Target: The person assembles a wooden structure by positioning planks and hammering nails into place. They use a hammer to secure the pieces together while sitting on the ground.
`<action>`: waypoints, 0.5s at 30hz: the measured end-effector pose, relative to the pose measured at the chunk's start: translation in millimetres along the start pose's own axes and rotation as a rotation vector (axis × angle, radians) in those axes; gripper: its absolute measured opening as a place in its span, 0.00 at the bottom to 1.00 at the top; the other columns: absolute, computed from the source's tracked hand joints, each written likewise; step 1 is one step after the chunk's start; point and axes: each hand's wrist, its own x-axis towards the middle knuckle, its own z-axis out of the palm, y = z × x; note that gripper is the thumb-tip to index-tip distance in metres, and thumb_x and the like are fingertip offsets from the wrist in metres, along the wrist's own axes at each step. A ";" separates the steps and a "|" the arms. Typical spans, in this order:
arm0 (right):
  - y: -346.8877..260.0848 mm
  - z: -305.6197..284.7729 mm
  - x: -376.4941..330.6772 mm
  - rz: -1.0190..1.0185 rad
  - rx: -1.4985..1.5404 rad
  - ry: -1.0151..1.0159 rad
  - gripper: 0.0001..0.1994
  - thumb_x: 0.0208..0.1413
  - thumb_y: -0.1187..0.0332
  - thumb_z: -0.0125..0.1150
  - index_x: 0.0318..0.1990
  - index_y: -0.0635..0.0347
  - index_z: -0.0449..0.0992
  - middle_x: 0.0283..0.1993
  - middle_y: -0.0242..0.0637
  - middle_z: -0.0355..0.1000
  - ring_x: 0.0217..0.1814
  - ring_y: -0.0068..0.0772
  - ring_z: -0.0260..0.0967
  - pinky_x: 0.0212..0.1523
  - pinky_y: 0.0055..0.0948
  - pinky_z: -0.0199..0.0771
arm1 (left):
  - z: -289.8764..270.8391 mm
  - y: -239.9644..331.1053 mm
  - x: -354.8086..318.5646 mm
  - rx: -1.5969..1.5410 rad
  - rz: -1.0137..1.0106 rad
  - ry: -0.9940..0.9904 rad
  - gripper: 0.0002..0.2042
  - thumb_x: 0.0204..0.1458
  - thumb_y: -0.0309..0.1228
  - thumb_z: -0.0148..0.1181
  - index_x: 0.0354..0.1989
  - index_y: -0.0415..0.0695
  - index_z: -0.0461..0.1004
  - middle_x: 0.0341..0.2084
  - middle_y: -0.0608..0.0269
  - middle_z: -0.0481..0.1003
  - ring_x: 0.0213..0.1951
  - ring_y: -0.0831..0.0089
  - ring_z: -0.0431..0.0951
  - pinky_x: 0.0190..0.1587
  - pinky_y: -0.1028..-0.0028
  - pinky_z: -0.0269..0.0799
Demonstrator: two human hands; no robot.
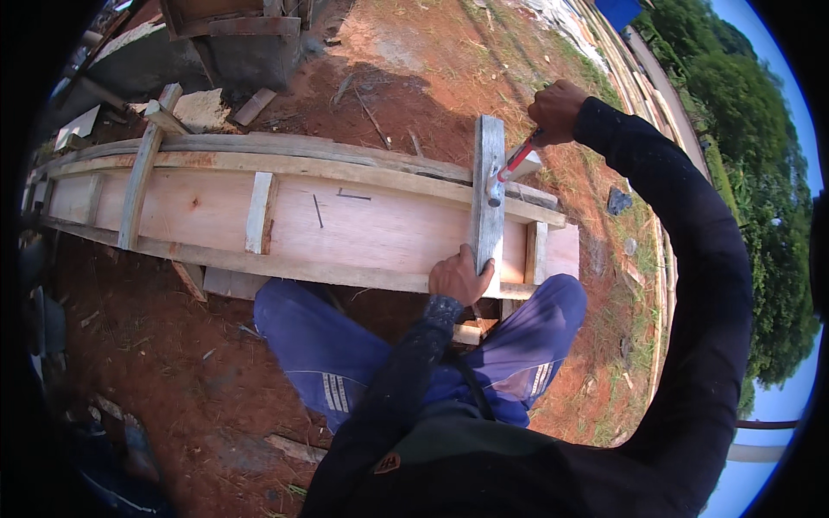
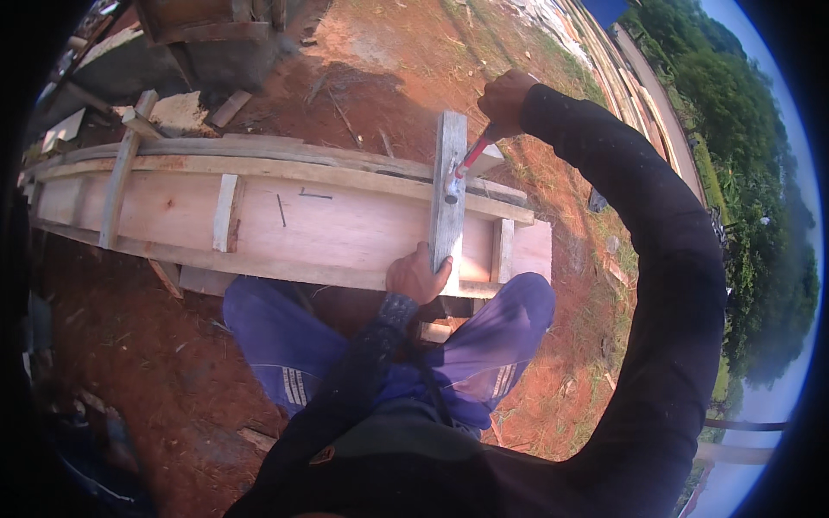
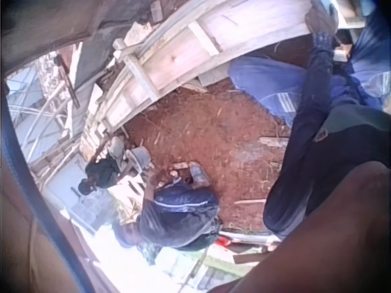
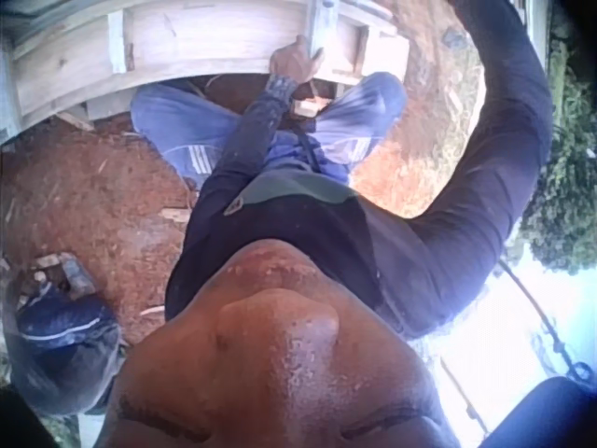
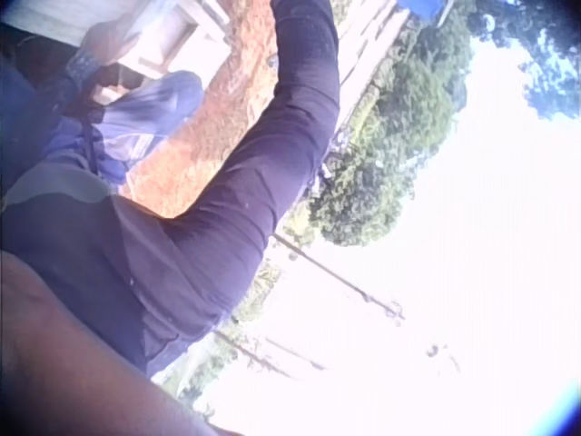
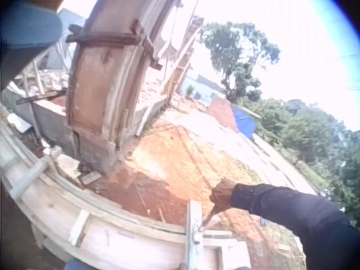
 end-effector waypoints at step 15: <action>-17.6 -5.6 -3.3 0.142 -0.121 -0.065 0.42 0.32 0.20 0.58 0.30 0.56 0.84 0.28 0.40 0.79 0.38 0.44 0.78 0.37 0.37 0.73 | -19.3 5.4 -10.2 -0.022 0.047 -0.064 0.38 0.52 0.58 0.56 0.60 0.35 0.60 0.30 0.41 0.79 0.34 0.45 0.81 0.43 0.50 0.74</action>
